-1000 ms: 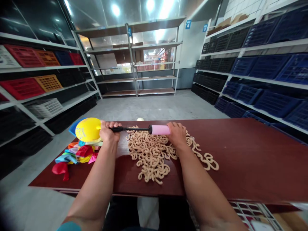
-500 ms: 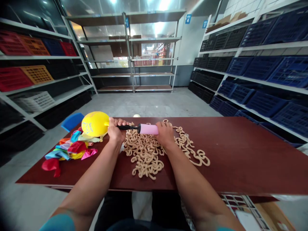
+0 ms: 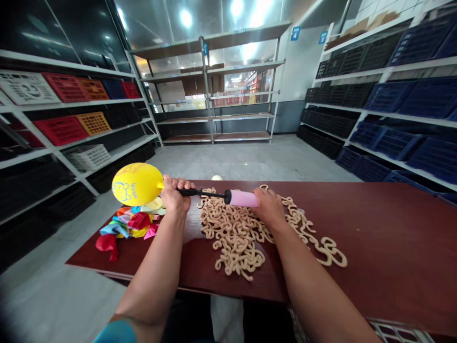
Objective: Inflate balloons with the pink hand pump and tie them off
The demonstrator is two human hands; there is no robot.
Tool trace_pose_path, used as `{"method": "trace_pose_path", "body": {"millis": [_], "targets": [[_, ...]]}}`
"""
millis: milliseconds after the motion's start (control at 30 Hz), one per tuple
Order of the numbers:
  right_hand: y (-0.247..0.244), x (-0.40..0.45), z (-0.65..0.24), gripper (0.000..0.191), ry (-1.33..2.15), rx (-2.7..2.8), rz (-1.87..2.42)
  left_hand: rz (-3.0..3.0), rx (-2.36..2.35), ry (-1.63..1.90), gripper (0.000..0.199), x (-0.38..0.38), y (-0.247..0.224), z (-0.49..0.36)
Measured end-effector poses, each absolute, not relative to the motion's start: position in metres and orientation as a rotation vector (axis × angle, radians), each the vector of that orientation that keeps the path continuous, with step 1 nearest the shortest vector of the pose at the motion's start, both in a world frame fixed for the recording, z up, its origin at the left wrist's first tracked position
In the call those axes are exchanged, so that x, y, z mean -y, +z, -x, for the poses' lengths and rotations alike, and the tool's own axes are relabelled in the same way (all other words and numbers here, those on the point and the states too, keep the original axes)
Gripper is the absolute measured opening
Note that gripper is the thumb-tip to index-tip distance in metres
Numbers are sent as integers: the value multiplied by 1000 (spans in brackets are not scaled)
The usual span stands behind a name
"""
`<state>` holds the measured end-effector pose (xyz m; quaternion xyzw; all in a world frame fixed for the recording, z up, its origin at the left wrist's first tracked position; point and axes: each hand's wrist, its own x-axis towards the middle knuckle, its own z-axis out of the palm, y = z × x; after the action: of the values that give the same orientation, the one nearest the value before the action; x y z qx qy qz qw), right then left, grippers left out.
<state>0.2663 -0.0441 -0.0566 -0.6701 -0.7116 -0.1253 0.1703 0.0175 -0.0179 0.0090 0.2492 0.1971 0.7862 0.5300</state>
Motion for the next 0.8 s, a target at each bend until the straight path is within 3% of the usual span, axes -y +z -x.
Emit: {"method": "trace_pose_path", "body": {"millis": [233,600,800], "targets": [[-60,42,-262,21,-406,2059,1852,-596,-452,1880,46,11,10,-6],[-58,41,-242,20,-469,2014,1762,-596,-455,1752,46,8,-16,-60],[-43,47,-250,26,-401,2036,1823,-556,-469,1768,44,3,-3,-42]]}}
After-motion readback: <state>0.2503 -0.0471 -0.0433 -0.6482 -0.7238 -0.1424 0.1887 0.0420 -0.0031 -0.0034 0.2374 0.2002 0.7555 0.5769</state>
